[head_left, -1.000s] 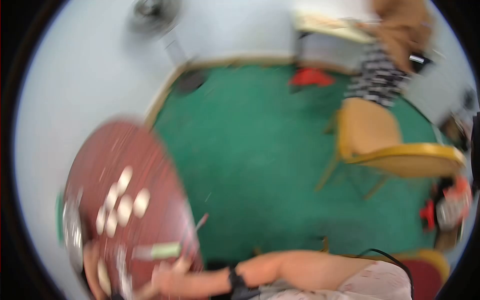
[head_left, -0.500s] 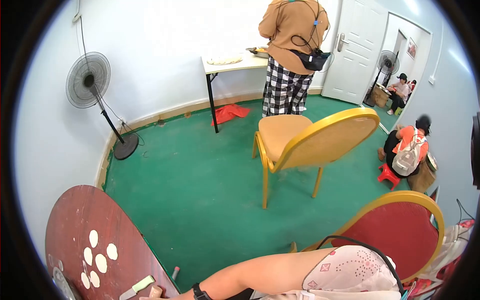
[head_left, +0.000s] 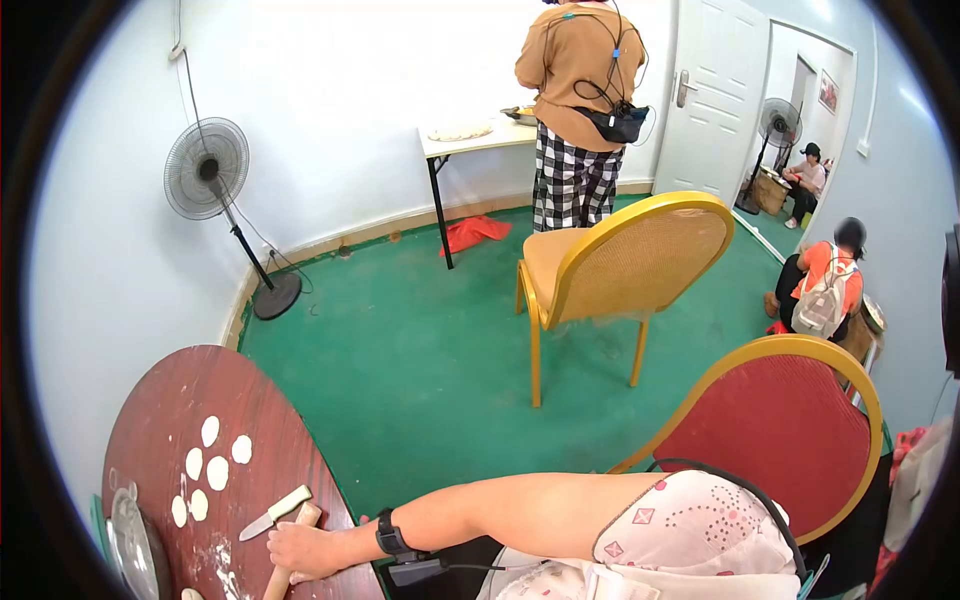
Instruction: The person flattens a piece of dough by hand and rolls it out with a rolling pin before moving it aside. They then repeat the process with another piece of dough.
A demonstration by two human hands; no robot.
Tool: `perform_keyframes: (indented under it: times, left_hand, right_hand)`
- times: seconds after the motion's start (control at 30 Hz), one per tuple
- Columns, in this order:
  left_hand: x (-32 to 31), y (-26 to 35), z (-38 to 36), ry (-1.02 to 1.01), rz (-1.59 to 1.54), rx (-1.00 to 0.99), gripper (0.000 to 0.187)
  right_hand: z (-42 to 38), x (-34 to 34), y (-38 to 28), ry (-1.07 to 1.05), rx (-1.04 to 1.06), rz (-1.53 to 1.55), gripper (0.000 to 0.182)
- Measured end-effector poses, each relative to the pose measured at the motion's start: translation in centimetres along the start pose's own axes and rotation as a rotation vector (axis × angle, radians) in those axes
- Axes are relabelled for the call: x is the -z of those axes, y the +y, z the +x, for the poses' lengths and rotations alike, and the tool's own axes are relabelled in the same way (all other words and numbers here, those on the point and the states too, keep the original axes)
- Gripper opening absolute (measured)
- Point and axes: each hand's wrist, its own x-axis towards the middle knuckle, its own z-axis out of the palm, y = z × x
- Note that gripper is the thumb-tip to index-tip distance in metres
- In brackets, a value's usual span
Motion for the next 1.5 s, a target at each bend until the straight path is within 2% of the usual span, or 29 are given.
perform_keyframes:
  times: [0.23,0.53,0.63,0.7,0.73,0.83,0.87,0.9,0.93,0.97,1.0,1.03,1.1,1.13,1.2,1.3,1.4,1.5]
  left_hand:
    - [4.2,-2.1,-3.8,0.065,0.045,0.118,0.027]
    - [11.5,-7.1,-11.7,0.196,0.146,0.333,0.028]
    - [15.1,-9.6,-16.2,0.259,0.205,0.425,0.029]
    - [17.8,-11.3,-20.4,0.311,0.244,0.511,0.029]
    - [19.2,-12.1,-23.7,0.338,0.268,0.573,0.029]
    - [22.3,-12.4,-29.9,0.356,0.309,0.685,0.03]
    - [22.1,-12.6,-30.3,0.369,0.175,0.664,0.03]
    - [21.5,-9.9,-28.6,0.334,0.237,0.653,0.034]
    - [21.9,-12.5,-31.5,0.323,0.315,0.736,0.039]
    - [21.9,-12.0,-31.7,0.296,0.411,0.775,0.045]
    - [21.7,-11.7,-32.5,0.316,0.419,0.805,0.05]
    - [21.8,-13.6,-34.6,0.316,0.472,0.783,0.052]
    - [21.3,-9.7,-32.4,0.312,0.46,0.966,0.058]
    - [21.3,-10.2,-32.8,0.31,0.38,1.015,0.061]
    - [20.7,-9.0,-31.7,0.3,0.237,1.046,0.063]
    - [19.9,-9.6,-31.1,0.376,0.466,1.033,0.065]
    - [19.9,-11.9,-30.3,0.425,0.4,1.04,0.06]
    - [20.0,-13.2,-29.2,0.285,0.547,1.046,0.051]
  right_hand:
    - [0.1,0.6,-0.2,0.018,0.004,0.006,0.039]
    - [0.1,1.9,-0.7,-0.102,-0.024,-0.024,0.041]
    - [0.1,0.8,-0.2,0.015,-0.004,0.002,0.039]
    - [0.6,1.3,-0.8,-0.117,-0.127,-0.076,0.032]
    - [0.5,0.9,-0.7,-0.078,-0.127,-0.028,0.03]
    - [0.7,2.6,-0.5,-0.179,-0.077,-0.034,0.03]
    - [1.4,5.0,-1.0,-0.32,-0.078,-0.113,0.027]
    - [0.4,1.2,0.9,-0.216,0.018,-0.13,0.026]
    - [0.9,4.0,0.3,-0.252,0.029,0.009,0.024]
    - [0.2,2.8,1.3,-0.082,0.082,0.103,0.024]
    - [0.7,4.0,0.6,-0.137,0.081,0.12,0.027]
    - [0.7,3.5,0.7,-0.101,0.098,0.1,0.03]
    - [1.1,4.0,0.8,-0.035,0.14,0.018,0.034]
    - [1.2,4.2,0.7,-0.024,0.15,0.019,0.034]
    - [1.0,4.4,0.8,-0.013,0.154,0.003,0.032]
    - [1.3,4.0,0.8,-0.014,0.134,0.012,0.031]
    - [0.9,4.0,1.0,-0.035,0.128,0.0,0.031]
    - [0.8,4.1,0.9,-0.023,0.139,0.009,0.031]
